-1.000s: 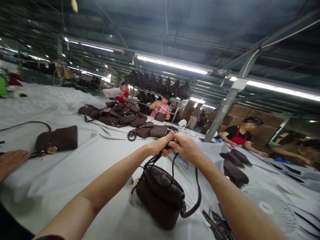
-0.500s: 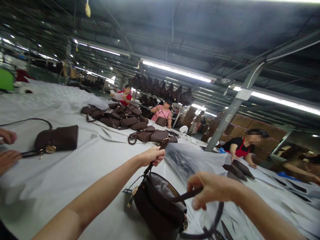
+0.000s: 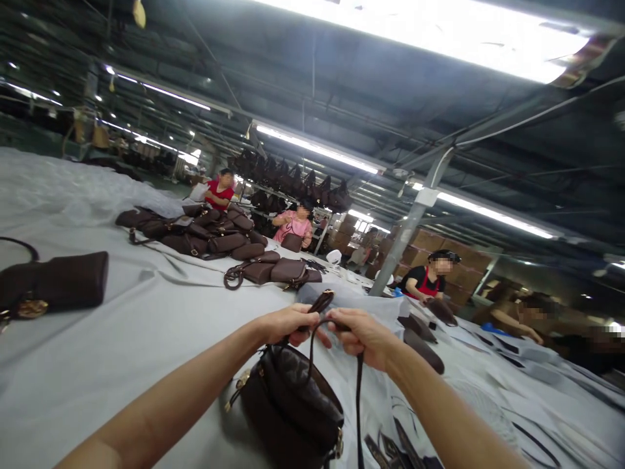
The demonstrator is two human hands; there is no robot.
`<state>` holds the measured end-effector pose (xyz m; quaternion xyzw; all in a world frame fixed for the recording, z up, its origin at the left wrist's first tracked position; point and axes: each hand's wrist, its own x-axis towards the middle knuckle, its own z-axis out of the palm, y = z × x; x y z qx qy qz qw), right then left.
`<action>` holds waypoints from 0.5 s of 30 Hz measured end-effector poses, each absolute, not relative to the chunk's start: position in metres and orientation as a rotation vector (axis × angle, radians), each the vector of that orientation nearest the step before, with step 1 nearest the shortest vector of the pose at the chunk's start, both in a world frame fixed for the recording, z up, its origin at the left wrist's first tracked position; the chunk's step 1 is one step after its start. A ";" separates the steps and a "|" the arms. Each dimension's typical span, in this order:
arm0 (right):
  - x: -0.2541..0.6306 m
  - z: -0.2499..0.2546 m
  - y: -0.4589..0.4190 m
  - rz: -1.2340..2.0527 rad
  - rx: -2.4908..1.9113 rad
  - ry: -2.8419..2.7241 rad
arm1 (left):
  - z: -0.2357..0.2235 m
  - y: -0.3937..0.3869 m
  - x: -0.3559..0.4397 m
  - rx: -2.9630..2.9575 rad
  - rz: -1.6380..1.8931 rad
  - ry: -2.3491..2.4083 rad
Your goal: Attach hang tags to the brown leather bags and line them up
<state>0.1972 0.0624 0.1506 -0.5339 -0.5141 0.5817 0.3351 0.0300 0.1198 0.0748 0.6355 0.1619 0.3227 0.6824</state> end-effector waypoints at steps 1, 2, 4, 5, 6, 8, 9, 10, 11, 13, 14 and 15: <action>0.196 0.151 0.066 1.481 -1.389 -1.227 | 0.075 0.119 0.030 1.395 0.705 0.333; 0.196 0.151 0.069 1.455 -1.386 -1.132 | 0.076 0.118 0.030 1.366 0.682 0.307; 0.196 0.153 0.073 1.437 -1.380 -1.020 | 0.076 0.119 0.030 1.307 0.643 0.275; 0.196 0.153 0.074 1.437 -1.381 -0.995 | 0.076 0.119 0.030 1.278 0.629 0.262; 0.196 0.154 0.075 1.436 -1.383 -0.983 | 0.075 0.120 0.031 1.255 0.617 0.252; 0.195 0.155 0.077 1.429 -1.389 -0.975 | 0.073 0.121 0.031 1.233 0.585 0.241; 0.195 0.155 0.077 1.420 -1.390 -0.971 | 0.072 0.121 0.031 1.239 0.565 0.235; 0.195 0.155 0.078 1.406 -1.391 -0.967 | 0.071 0.122 0.031 1.253 0.538 0.227; 0.195 0.155 0.078 1.387 -1.393 -0.965 | 0.069 0.122 0.030 1.273 0.511 0.219; 0.196 0.154 0.081 1.345 -1.400 -0.966 | 0.067 0.124 0.029 1.311 0.473 0.207; 0.196 0.153 0.084 1.324 -1.408 -0.966 | 0.067 0.124 0.029 1.325 0.461 0.209; 0.196 0.151 0.086 1.305 -1.417 -0.966 | 0.067 0.124 0.029 1.335 0.448 0.217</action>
